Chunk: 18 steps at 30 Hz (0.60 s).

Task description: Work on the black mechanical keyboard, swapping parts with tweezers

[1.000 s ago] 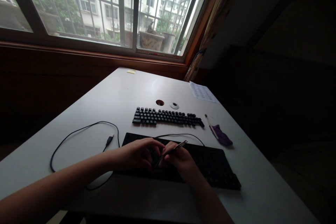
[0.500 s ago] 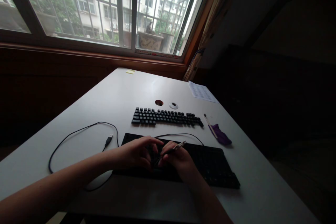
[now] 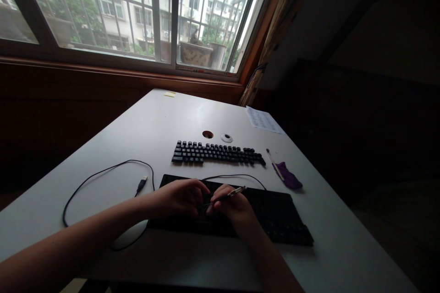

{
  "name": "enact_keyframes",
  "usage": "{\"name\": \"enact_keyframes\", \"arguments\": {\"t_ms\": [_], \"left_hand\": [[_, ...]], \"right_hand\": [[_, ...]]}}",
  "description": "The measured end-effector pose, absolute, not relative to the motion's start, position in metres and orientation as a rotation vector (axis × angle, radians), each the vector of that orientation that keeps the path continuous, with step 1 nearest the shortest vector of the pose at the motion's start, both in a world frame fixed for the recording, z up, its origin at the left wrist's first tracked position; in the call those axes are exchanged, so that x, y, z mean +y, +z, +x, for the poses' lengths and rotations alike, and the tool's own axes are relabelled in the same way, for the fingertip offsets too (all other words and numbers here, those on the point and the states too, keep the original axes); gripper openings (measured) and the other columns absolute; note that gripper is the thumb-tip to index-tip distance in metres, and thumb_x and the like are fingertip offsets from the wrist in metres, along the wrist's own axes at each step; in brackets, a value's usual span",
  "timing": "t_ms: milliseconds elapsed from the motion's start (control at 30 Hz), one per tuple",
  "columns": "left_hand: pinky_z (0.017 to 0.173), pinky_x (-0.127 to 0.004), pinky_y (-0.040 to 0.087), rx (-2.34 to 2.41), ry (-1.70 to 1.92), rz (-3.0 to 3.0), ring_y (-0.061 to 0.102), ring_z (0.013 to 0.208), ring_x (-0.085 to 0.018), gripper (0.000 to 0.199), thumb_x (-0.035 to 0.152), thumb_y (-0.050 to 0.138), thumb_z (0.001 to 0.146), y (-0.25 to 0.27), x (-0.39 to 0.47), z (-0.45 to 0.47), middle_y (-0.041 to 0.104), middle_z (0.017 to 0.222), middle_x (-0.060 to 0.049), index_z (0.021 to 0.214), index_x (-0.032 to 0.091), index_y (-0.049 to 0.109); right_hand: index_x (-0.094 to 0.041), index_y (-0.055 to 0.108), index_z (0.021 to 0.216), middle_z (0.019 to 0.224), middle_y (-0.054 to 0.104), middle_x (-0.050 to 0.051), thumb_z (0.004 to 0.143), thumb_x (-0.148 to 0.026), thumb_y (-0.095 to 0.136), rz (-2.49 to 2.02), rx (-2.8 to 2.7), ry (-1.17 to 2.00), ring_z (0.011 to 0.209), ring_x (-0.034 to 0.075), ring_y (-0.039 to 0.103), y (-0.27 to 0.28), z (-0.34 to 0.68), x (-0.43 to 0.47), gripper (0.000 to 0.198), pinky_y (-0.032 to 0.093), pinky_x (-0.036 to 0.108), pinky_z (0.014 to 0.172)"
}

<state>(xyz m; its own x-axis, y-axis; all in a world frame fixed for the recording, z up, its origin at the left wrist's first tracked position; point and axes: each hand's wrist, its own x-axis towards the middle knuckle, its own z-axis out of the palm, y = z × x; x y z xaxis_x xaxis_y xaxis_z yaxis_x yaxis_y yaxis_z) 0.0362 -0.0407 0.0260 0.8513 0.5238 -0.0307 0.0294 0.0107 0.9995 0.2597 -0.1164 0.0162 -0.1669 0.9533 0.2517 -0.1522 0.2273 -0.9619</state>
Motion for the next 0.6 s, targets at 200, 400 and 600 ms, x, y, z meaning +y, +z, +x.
{"name": "enact_keyframes", "arguments": {"t_ms": [200, 400, 600], "left_hand": [[0.080, -0.031, 0.053, 0.447, 0.411, 1.512, 0.065, 0.094, -0.019, 0.042, 0.023, 0.078, 0.080, 0.0269, -0.0392, 0.0345, 0.066, 0.101, -0.006, 0.120, 0.019, 0.062], [0.084, -0.031, 0.051, 0.427, 0.416, 1.495, 0.063, 0.097, -0.019, 0.041, 0.021, 0.076, 0.082, 0.0286, -0.0380, 0.0341, 0.065, 0.104, -0.005, 0.121, 0.020, 0.061], [0.078, -0.029, 0.050, 0.455, 0.424, 1.488, 0.063, 0.090, -0.017, 0.043, 0.022, 0.078, 0.080, 0.0255, -0.0368, 0.0362, 0.065, 0.097, -0.003, 0.119, 0.019, 0.061]], "right_hand": [[-0.021, 0.073, 0.088, 0.086, 0.061, 0.001, 0.087, -0.024, 0.073, -0.830, -1.349, 1.179, 0.068, 0.017, 0.072, 0.0154, 0.2594, -0.1160, 0.003, 0.058, 0.030, 0.064], [-0.021, 0.073, 0.088, 0.087, 0.061, 0.001, 0.087, -0.023, 0.072, -0.815, -1.347, 1.158, 0.068, 0.017, 0.072, 0.0155, 0.2584, -0.1162, 0.002, 0.058, 0.030, 0.065], [-0.021, 0.073, 0.088, 0.087, 0.062, 0.001, 0.087, -0.026, 0.073, -0.837, -1.362, 1.134, 0.068, 0.018, 0.072, 0.0138, 0.2601, -0.1162, 0.004, 0.058, 0.032, 0.065]]}}
